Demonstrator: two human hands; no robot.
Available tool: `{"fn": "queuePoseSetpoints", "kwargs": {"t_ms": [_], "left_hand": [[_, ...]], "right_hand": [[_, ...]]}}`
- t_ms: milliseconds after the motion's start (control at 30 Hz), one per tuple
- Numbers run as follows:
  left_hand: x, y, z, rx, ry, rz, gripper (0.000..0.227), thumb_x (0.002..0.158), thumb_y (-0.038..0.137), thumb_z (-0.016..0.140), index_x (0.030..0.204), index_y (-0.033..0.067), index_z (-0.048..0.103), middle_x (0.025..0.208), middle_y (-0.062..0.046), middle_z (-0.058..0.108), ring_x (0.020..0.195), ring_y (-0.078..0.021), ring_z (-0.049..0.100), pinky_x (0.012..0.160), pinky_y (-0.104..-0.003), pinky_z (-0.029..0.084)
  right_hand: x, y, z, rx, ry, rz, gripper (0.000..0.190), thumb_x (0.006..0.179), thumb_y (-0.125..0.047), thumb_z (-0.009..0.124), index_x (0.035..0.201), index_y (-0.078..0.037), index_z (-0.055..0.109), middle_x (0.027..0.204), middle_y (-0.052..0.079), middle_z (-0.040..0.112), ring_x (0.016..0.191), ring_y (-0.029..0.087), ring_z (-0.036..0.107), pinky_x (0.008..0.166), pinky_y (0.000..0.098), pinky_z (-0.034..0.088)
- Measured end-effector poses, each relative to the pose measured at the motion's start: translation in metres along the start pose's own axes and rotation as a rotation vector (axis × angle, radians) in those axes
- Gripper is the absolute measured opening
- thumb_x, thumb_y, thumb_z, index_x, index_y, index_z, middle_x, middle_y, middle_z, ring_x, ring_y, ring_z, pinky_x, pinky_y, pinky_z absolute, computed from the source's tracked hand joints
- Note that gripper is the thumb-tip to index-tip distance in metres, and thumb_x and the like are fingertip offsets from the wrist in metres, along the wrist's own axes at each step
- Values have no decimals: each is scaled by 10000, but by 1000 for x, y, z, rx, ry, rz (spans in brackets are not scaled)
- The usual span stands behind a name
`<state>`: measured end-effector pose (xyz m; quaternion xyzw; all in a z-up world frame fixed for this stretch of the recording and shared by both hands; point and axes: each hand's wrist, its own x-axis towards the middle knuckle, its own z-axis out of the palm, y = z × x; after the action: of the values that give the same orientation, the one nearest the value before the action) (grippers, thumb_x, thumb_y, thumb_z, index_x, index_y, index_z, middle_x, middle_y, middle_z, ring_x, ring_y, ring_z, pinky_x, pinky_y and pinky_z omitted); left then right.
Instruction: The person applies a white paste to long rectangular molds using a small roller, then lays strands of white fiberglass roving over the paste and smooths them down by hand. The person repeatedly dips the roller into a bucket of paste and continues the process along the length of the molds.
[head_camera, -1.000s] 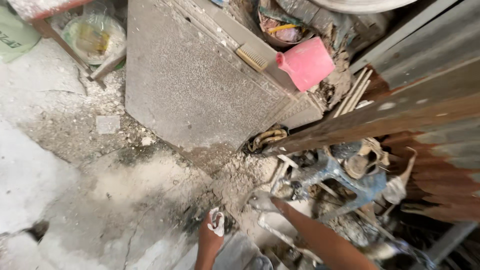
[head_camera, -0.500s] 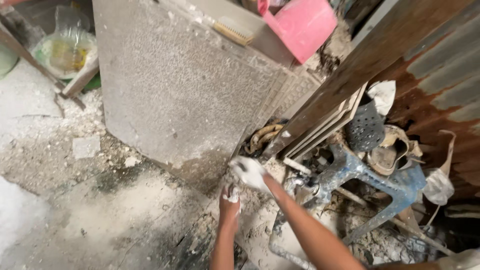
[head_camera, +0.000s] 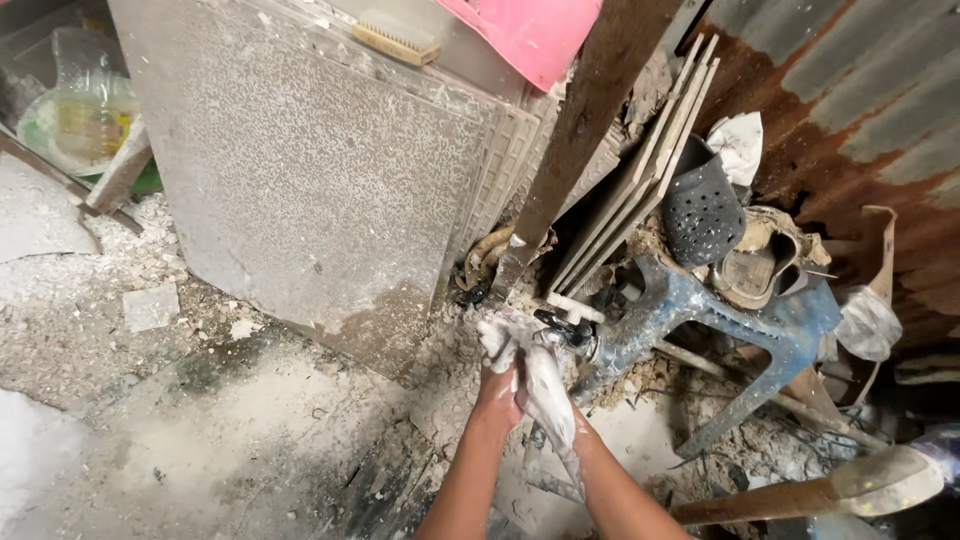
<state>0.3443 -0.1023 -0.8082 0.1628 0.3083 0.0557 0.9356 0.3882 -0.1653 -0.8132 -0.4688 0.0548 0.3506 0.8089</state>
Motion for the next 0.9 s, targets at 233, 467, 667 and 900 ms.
{"fn": "queuePoseSetpoints", "kwargs": {"t_ms": [233,467,667,900], "left_hand": [[7,27,31,237,82,72,234,1017,219,556,1139,30,621,981,-81,665,868,-213,657,785,-413,593],[19,39,47,275,60,73,223,969,216,557,1119,61,612,1054,-104,642,953,-226,639,842,-405,586],[22,31,31,279,-126,130,221,927,214,558,1103,87,604,1117,-122,622,1025,-236,624,891,-399,581],[-23,34,7,297,-64,96,229,964,303,515,986,88,591,1256,-76,604,1177,-227,586,972,-427,540]], "right_hand": [[2,21,-16,19,98,-75,244,1005,-143,673,1176,2,575,1112,113,624,1009,226,594,884,359,514],[-50,-4,42,-327,178,-50,687,915,-97,605,1524,-52,291,1405,123,504,1240,192,553,1024,290,465],[-32,-33,61,-165,151,167,425,919,-111,660,1287,22,494,1080,149,631,931,239,627,764,344,569],[38,4,5,-239,47,155,322,893,-182,616,1128,29,552,864,137,649,705,235,653,599,339,604]]}}
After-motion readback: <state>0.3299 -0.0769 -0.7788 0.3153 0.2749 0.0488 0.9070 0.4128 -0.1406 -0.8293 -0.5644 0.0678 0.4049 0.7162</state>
